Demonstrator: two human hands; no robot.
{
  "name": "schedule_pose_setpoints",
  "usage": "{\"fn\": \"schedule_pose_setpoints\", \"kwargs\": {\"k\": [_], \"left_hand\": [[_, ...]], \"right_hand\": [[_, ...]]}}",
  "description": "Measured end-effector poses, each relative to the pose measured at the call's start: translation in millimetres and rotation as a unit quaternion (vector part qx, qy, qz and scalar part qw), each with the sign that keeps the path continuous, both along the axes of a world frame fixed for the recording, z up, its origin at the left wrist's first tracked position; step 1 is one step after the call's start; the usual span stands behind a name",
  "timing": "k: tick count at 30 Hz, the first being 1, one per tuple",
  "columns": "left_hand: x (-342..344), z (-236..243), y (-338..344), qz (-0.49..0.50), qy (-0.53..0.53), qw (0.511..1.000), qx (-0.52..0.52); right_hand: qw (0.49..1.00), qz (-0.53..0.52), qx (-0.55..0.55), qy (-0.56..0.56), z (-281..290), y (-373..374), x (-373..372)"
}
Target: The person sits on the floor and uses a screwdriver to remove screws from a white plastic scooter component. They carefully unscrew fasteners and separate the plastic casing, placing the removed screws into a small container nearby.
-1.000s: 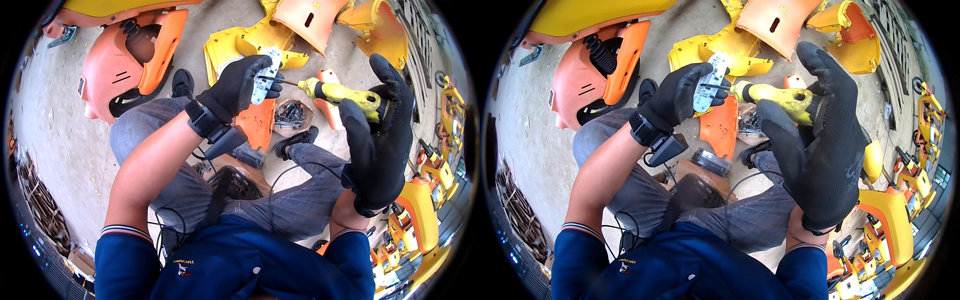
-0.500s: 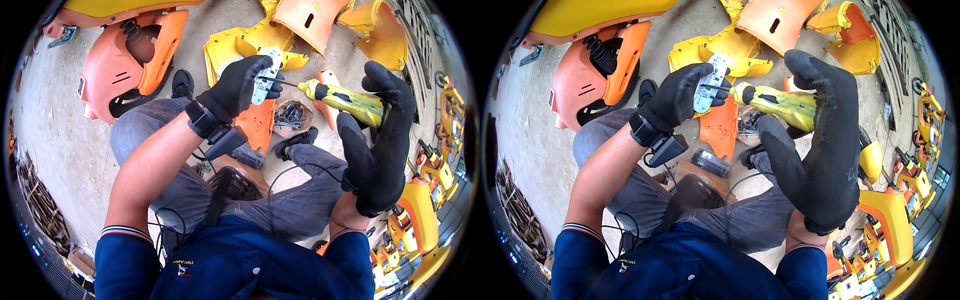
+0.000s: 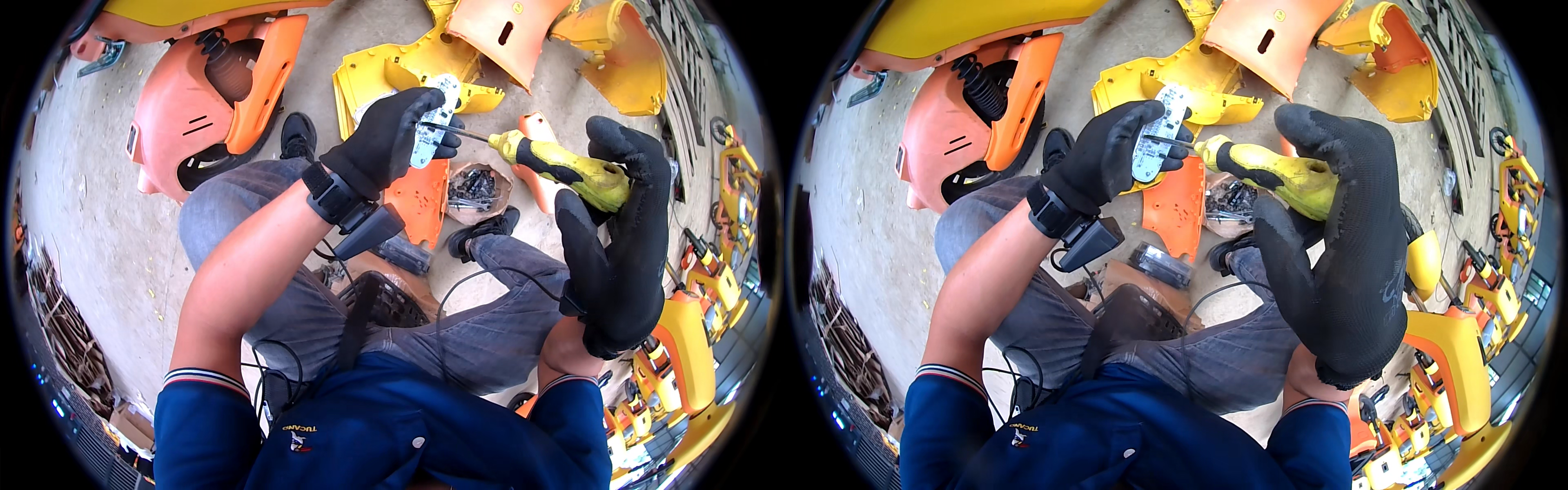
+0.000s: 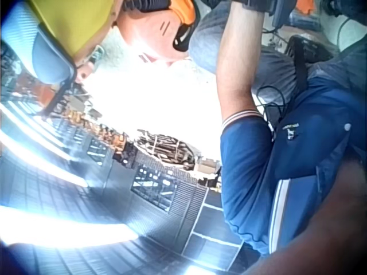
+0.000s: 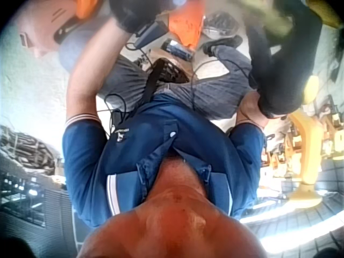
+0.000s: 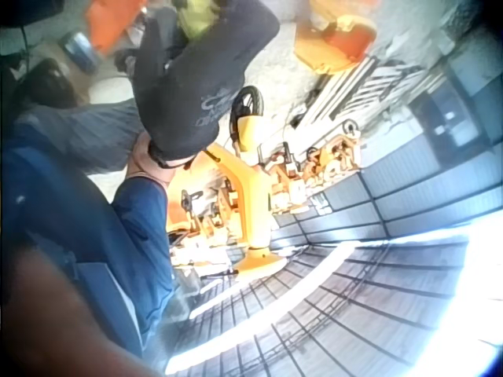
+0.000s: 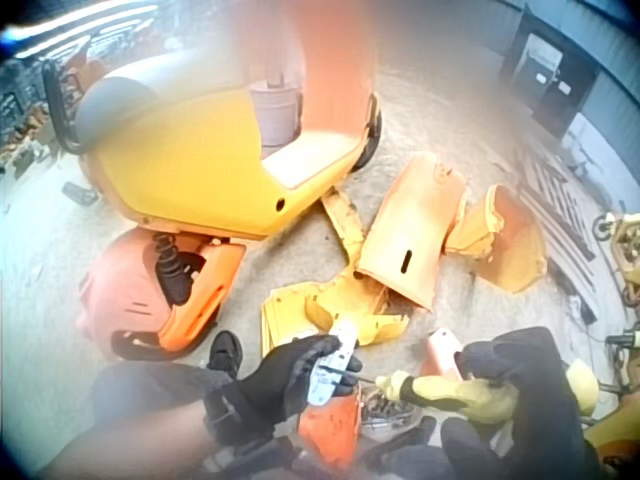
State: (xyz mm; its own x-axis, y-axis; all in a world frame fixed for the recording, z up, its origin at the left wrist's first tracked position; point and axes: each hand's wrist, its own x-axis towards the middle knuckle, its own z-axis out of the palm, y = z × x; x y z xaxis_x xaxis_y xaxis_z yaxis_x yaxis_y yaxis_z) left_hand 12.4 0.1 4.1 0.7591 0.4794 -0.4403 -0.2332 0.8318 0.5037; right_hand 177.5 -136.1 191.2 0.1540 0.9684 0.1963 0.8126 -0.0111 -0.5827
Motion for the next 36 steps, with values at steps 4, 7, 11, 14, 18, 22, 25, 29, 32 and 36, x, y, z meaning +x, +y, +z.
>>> {"fn": "schedule_pose_setpoints", "kwargs": {"k": [4, 7, 11, 14, 18, 22, 25, 29, 32, 36], "left_hand": [[-4.0, -1.4, 0.8, -0.007, 0.008, 1.000, 0.014], [0.1, 5.7, 1.6, -0.021, 0.014, 1.000, 0.014], [-4.0, 10.6, -2.2, -0.013, 0.043, 0.998, 0.032], [-5.2, 13.4, -1.1, -0.008, 0.062, 0.997, 0.054], [-3.8, 9.0, 2.4, -0.007, 0.054, 0.995, 0.082], [-2.4, 6.5, 4.0, 0.003, 0.031, 0.996, 0.084], [-2.0, 14.1, 2.6, 0.002, 0.047, 0.992, 0.114], [-3.2, 16.5, -0.4, 0.002, 0.023, 0.994, 0.110], [-5.4, 17.8, 0.9, -0.005, 0.031, 0.991, 0.129], [-4.6, 18.4, 3.7, -0.021, 0.048, 0.984, 0.171]], "right_hand": [[1.000, 0.017, -0.018, -0.019, -3.1, 0.5, 1.3], [0.994, 0.010, -0.073, -0.075, 7.6, -3.6, -2.5], [0.989, -0.009, -0.106, -0.103, 10.9, -2.9, -14.8], [0.991, -0.031, -0.112, -0.070, 7.0, -4.4, -14.4], [0.995, -0.016, -0.098, -0.019, 7.3, -4.2, -10.4], [0.994, 0.044, -0.023, -0.093, 0.1, -2.2, -3.3], [0.990, 0.050, -0.022, -0.129, 0.4, -4.6, -4.4], [0.987, -0.010, -0.093, -0.128, 7.0, -7.0, -12.6], [0.995, -0.013, -0.080, -0.064, 2.6, -8.4, -11.6], [0.995, 0.021, -0.058, -0.082, 6.6, -6.5, -7.9]]}}
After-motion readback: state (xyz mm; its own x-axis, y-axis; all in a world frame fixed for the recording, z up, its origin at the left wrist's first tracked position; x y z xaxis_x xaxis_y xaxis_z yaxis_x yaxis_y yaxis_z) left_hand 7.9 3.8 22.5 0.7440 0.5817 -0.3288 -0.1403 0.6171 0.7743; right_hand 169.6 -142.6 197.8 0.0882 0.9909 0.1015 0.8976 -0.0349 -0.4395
